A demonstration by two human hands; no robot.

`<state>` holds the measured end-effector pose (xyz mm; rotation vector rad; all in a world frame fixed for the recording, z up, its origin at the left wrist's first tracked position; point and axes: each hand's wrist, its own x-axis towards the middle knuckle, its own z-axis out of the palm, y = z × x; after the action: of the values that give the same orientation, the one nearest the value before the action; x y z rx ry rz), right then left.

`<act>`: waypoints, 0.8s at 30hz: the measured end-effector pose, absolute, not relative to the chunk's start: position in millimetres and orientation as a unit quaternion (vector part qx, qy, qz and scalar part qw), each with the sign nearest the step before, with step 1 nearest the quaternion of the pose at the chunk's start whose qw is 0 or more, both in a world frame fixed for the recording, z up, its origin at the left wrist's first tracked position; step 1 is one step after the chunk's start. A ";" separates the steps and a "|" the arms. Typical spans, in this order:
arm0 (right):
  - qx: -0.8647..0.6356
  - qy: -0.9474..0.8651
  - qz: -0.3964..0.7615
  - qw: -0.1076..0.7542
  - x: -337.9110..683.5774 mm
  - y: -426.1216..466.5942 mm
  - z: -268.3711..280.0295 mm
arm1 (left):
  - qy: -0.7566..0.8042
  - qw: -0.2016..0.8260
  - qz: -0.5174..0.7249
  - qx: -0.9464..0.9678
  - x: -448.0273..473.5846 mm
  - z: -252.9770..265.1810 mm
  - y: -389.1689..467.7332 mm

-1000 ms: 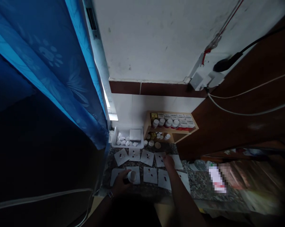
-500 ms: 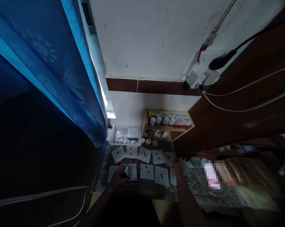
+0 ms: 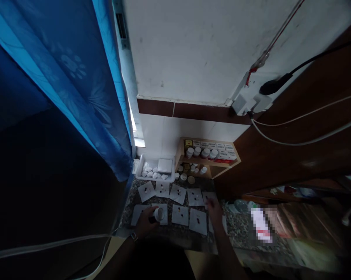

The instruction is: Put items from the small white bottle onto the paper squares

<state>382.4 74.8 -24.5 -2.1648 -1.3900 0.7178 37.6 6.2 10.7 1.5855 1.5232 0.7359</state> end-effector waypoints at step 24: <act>-0.575 -0.757 0.310 0.015 154.9 28.1 27.4 | 0.523 0.326 0.239 0.751 -7.2 27.0 10.9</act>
<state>154.9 28.1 27.4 -1.7904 -2.3542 0.9655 -7.2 10.9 27.0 1.9678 1.3702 0.6271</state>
